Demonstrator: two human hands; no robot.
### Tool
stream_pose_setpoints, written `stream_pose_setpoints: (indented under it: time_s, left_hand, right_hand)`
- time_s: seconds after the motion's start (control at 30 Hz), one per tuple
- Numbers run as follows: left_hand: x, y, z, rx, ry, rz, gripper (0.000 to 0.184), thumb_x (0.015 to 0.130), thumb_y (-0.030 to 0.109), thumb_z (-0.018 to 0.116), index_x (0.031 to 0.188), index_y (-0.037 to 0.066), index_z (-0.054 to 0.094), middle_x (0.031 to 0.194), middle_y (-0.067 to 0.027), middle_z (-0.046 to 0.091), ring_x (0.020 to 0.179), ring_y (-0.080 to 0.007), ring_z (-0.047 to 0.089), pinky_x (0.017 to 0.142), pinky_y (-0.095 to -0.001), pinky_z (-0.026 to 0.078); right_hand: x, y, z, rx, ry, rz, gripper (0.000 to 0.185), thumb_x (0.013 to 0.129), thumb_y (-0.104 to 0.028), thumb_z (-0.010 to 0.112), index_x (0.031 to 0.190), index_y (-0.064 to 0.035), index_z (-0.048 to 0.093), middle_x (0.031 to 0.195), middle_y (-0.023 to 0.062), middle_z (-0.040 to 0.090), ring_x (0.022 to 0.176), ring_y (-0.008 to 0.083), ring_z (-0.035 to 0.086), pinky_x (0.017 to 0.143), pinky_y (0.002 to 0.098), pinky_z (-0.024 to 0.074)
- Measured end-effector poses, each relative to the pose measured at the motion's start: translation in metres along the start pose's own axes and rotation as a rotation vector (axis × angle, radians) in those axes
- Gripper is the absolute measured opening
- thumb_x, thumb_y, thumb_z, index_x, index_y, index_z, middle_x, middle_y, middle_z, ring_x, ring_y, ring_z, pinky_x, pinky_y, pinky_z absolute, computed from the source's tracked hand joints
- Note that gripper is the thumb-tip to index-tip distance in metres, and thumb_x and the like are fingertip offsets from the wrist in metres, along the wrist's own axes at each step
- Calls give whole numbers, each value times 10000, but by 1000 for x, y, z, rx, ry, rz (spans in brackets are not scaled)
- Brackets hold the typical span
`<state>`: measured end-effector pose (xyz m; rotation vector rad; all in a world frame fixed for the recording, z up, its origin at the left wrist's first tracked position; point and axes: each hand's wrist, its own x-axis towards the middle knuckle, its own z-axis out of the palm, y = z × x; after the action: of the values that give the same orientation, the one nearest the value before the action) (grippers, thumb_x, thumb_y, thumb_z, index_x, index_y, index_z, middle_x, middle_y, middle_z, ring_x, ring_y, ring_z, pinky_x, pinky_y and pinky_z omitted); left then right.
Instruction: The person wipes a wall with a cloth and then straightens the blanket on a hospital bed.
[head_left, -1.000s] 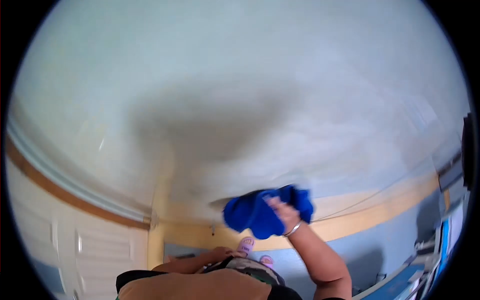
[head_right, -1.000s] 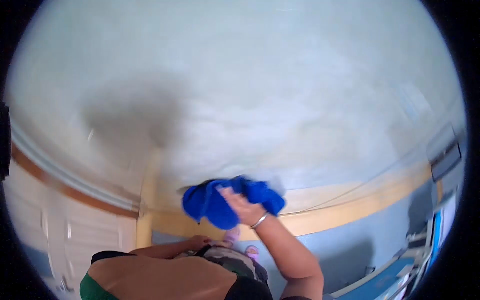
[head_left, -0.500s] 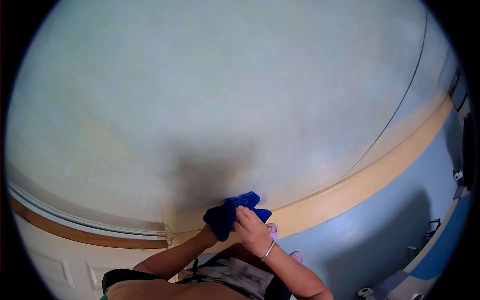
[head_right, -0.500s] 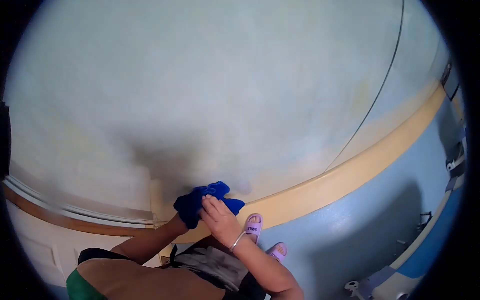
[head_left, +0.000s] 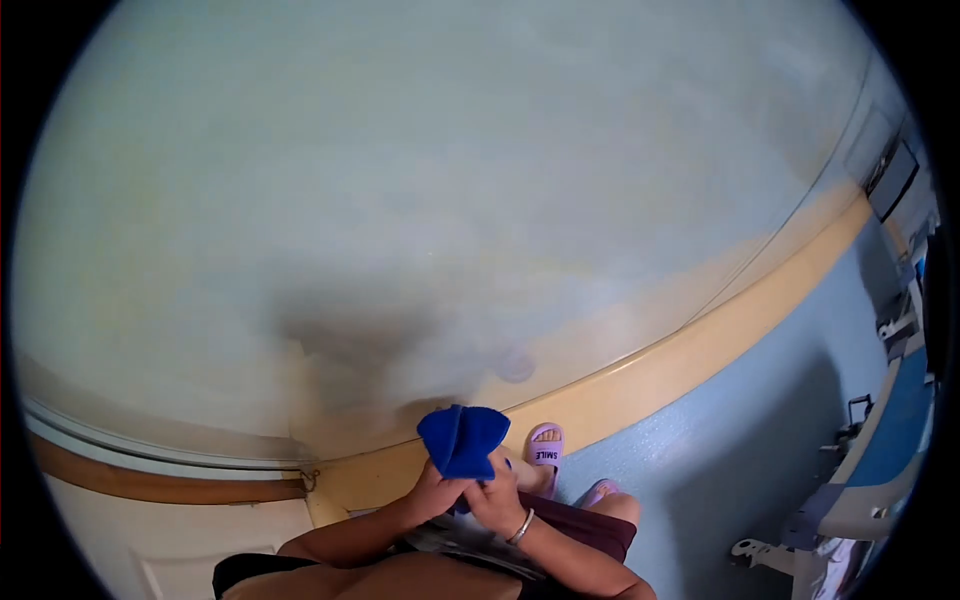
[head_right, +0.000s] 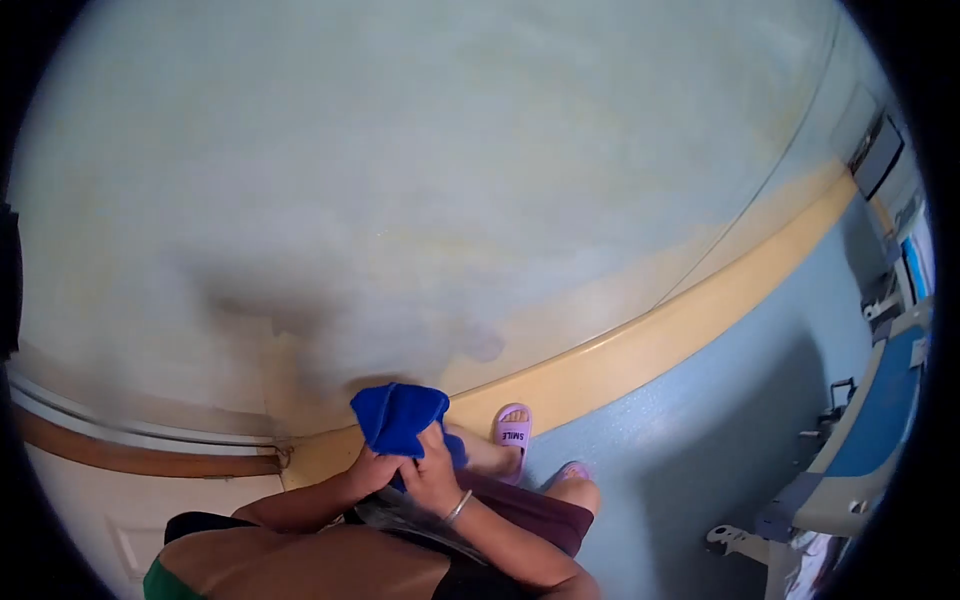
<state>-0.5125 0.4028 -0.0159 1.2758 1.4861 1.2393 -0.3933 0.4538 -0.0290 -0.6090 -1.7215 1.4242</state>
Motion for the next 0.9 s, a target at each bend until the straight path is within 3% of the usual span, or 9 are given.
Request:
stream_pose_setpoints:
  time_s: [0.13, 0.2, 0.23, 0.27, 0.3, 0.4, 0.53, 0.73, 0.9]
  left_hand:
    - [-26, 6, -33, -151, 306, -47, 388, 852, 157, 558, 1205, 28, 462, 1176, -101, 516, 1075, -206, 501, 947, -364, 374]
    - [-44, 13, -57, -297, 434, -75, 384, 857, 199, 554, 1194, 34, 472, 1149, -107, 533, 1053, -214, 521, 937, -369, 384]
    - [-48, 25, -77, 385, 344, -13, 385, 863, 264, 538, 1179, 49, 494, 1108, -114, 553, 1005, -210, 547, 902, -380, 408]
    - [-49, 48, -95, 1064, 224, 46, 397, 868, 329, 521, 1165, 65, 515, 1066, -121, 572, 957, -205, 572, 867, -392, 431]
    - [-21, 143, -107, 1412, -115, -251, 503, 838, 496, 482, 1131, 92, 542, 978, -132, 583, 857, -216, 588, 814, -418, 443]
    - [-53, 150, -161, 1400, 511, 201, 487, 845, 489, 476, 1146, 111, 529, 1015, -104, 562, 889, -197, 569, 843, -399, 413]
    - [-79, 141, -222, 1526, 946, 410, 466, 855, 480, 467, 1167, 136, 511, 1065, -66, 534, 931, -170, 544, 881, -374, 374]
    - [-82, 109, -273, 1630, 1146, 571, 440, 870, 466, 455, 1197, 174, 484, 1140, -9, 492, 994, -131, 507, 939, -336, 316]
    - [-86, 89, -280, 1633, 1205, 628, 422, 882, 454, 445, 1223, 206, 462, 1202, 39, 456, 1047, -99, 476, 987, -305, 267]
  right_hand:
    - [8, -38, 30, 44, -185, 61, 353, 796, -87, 564, 1137, -18, 506, 1115, 178, 513, 1043, 316, 492, 900, 363, 374]
    - [19, -67, 42, 269, -237, 122, 419, 792, -67, 556, 1192, 8, 457, 1103, 171, 519, 1036, 299, 501, 886, 334, 387]
    - [23, -72, 38, 219, -377, 173, 483, 767, -27, 558, 1228, 21, 420, 1078, 166, 530, 1013, 276, 521, 870, 307, 401]
    - [32, -77, 38, 42, -344, -74, 450, 753, -3, 557, 1193, 13, 463, 1040, 165, 566, 958, 274, 564, 851, 315, 427]
    - [35, -75, 38, -115, -288, -160, 420, 747, 4, 559, 1161, 10, 489, 1003, 163, 585, 918, 277, 583, 819, 328, 447]
    - [33, -46, 25, -418, -123, -218, 305, 734, 6, 574, 1038, -10, 566, 915, 162, 619, 822, 305, 610, 734, 363, 489]
    - [15, -11, -14, -849, -70, -26, 269, 703, 5, 596, 968, -43, 599, 905, 167, 617, 825, 335, 596, 717, 374, 498]
    - [-10, 8, -68, -1306, -52, 233, 251, 677, -41, 588, 927, -56, 606, 899, 148, 614, 839, 323, 571, 745, 393, 476]
    - [-4, -11, -62, -1416, -214, 469, 309, 700, -130, 594, 1002, -65, 586, 990, 158, 578, 979, 337, 502, 856, 397, 416]
